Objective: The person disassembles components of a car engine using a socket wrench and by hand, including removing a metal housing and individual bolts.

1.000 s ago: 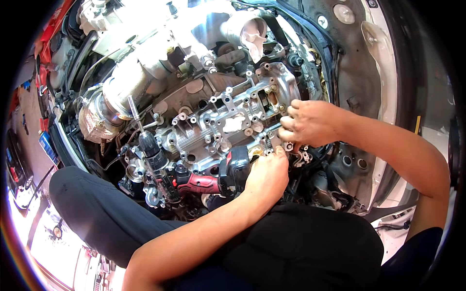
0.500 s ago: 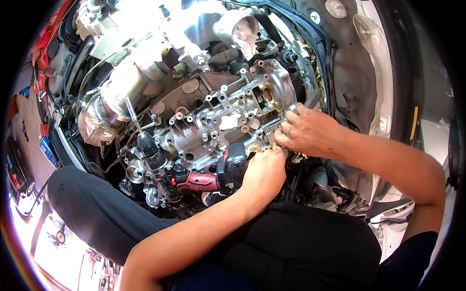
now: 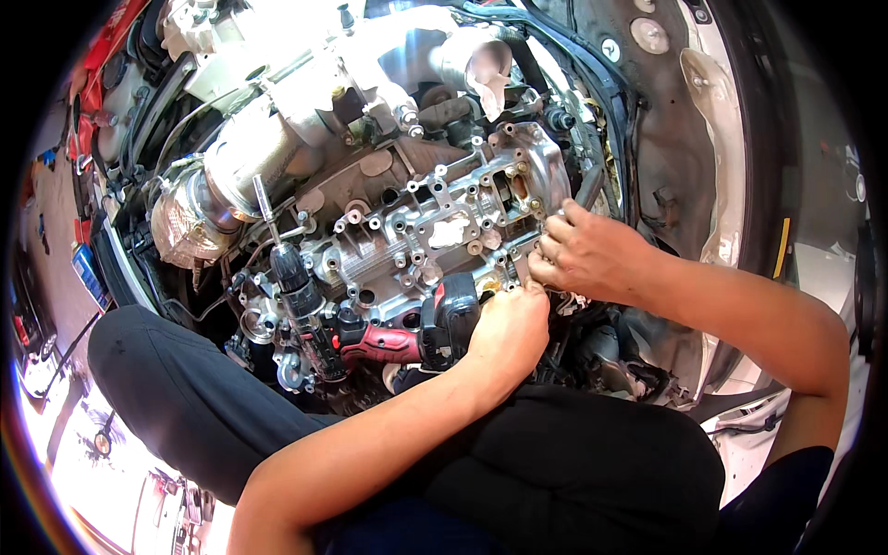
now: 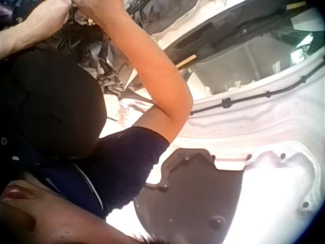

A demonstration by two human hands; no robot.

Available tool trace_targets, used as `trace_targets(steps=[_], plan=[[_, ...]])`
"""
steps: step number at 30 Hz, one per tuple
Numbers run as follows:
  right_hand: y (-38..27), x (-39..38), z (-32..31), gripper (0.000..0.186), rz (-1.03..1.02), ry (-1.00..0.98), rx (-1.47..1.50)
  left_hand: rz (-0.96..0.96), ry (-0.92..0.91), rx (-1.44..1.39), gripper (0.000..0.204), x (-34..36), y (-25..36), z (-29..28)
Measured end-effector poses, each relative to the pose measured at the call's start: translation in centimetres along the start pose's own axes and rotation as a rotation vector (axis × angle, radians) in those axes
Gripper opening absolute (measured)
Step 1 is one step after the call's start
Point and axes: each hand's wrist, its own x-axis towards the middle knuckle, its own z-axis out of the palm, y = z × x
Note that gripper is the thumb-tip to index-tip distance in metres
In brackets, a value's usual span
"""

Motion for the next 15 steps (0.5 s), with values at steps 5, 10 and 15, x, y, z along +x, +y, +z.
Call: trace_targets(steps=[5, 10, 15], plan=[[-1.3, -0.8, -0.4, 0.015, 0.442, -0.277, 0.781, -0.014, 0.057, -0.011, 0.012, 0.0, 0.2, 0.4], [-0.1, -0.3, 0.6, 0.009, 0.072, 0.096, 0.002, 0.004, -0.039, -0.014, 0.013, 0.2, 0.0, -0.1], [0.5, -1.4, 0.2, 0.023, 0.137, 0.01, 0.275, 0.039, 0.078, -0.005, 0.017, 0.2, -0.2, 0.3]])
